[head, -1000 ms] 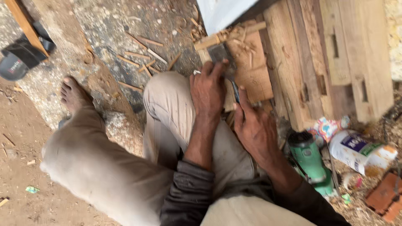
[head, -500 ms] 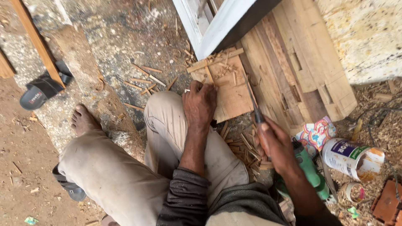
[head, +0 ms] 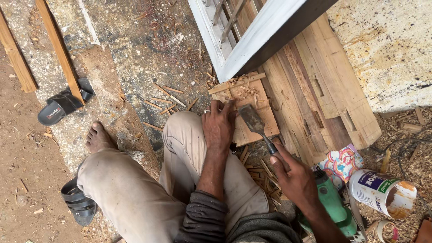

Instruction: The person sits on the ground and uses a chisel to carve a small wooden block, repeatedly striking the tool to remove wood shavings. The person occasionally pauses to clear debris from the work surface.

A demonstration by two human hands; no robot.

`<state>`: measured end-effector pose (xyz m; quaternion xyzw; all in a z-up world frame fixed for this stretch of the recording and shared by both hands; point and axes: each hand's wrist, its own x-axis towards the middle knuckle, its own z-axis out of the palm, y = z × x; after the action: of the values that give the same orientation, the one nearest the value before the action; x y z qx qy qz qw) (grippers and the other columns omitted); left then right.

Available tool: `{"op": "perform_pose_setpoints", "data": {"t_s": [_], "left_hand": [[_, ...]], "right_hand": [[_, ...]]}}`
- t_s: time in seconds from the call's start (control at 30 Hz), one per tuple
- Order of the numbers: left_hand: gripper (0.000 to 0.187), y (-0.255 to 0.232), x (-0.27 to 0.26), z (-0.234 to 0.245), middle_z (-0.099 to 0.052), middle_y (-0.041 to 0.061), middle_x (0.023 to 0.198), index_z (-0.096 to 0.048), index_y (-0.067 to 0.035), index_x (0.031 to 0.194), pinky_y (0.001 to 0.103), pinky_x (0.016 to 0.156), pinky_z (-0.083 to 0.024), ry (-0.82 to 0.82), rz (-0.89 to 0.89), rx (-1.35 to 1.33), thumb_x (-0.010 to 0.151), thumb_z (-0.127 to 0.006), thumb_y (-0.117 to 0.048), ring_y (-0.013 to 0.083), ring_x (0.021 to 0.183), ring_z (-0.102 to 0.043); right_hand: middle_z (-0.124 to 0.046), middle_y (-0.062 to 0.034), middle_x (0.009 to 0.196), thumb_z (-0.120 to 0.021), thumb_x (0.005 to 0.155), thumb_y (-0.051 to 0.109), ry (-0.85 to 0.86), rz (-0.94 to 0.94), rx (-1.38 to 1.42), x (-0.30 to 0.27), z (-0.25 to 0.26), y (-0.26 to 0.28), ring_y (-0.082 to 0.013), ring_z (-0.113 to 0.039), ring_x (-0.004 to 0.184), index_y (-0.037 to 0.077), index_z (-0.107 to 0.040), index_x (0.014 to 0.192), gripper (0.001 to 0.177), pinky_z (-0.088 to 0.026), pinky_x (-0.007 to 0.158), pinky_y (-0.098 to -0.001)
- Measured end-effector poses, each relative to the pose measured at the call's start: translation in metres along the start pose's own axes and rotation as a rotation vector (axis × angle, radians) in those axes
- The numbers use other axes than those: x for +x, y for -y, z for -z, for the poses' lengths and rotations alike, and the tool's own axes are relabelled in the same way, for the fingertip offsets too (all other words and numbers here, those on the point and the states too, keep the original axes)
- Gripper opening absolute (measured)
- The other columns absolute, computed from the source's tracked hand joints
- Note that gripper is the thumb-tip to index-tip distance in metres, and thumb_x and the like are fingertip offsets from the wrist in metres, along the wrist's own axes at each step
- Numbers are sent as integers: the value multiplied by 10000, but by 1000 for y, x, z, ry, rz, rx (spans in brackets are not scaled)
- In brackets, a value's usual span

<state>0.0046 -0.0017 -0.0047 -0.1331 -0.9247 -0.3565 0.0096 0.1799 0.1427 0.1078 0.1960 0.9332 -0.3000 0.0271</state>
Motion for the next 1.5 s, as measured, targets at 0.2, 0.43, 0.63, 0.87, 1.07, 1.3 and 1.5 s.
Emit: {"op": "perform_pose_setpoints", "data": {"t_s": [0.2, 0.43, 0.63, 0.87, 1.07, 1.3, 1.5], "left_hand": [[416, 0, -1, 0, -611, 43, 1008, -727, -281, 1320, 403, 766, -510, -15, 7, 27, 924, -741, -156, 200, 823, -616], [382, -1, 0, 0, -607, 38, 968, -757, -276, 1254, 420, 766, -503, -4, 41, 4, 920, -729, -92, 209, 819, -616], [383, -6, 1, 5, -604, 48, 967, -776, -237, 1198, 443, 791, -486, -48, 7, -65, 881, -720, -28, 228, 883, -631], [393, -11, 5, 18, -605, 52, 943, -770, -230, 1197, 444, 782, -456, -26, 18, -111, 858, -722, -37, 250, 878, -625], [415, -15, -1, 17, -615, 72, 990, -746, -222, 1215, 460, 779, -469, -76, 19, -138, 844, -729, -37, 283, 881, -637], [474, -4, 5, 8, -595, 159, 1069, -661, -88, 1296, 465, 697, -489, -150, 17, -245, 855, -780, -213, 302, 782, -616], [115, 2, -1, -1, -649, 70, 935, -781, -138, 1005, 437, 720, -499, -139, -27, -151, 927, -785, -223, 220, 778, -638]], "right_hand": [[-793, -175, 959, -632, 963, 289, 13, 76, -7, 3, -8, 2, -291, -807, 809, 60, -613, 1383, 478, -625, 682, -402], [-768, -213, 886, -615, 967, 287, 58, 49, -126, 6, -10, 11, -327, -769, 698, 78, -611, 1399, 481, -606, 620, -433], [-632, -145, 557, -540, 991, 300, 146, -40, -235, 16, -39, 20, -274, -624, 448, 64, -501, 1504, 566, -537, 452, -444], [-584, -122, 522, -492, 1018, 291, 186, -70, -228, 54, -42, 32, -241, -587, 382, 32, -453, 1506, 554, -473, 365, -415], [-446, -32, 409, -491, 1033, 342, 69, -8, -299, 63, -58, 45, -196, -465, 295, 67, -478, 1511, 551, -370, 326, -388], [-616, -43, 730, -497, 1023, 417, 231, -625, 1058, 59, -33, 6, -112, -515, 454, 109, -456, 1492, 562, -403, 346, -276], [-611, -40, 744, -493, 997, 442, 90, -480, 1006, 31, -11, -10, -96, -535, 458, 157, -482, 1518, 594, -412, 332, -233]]}}
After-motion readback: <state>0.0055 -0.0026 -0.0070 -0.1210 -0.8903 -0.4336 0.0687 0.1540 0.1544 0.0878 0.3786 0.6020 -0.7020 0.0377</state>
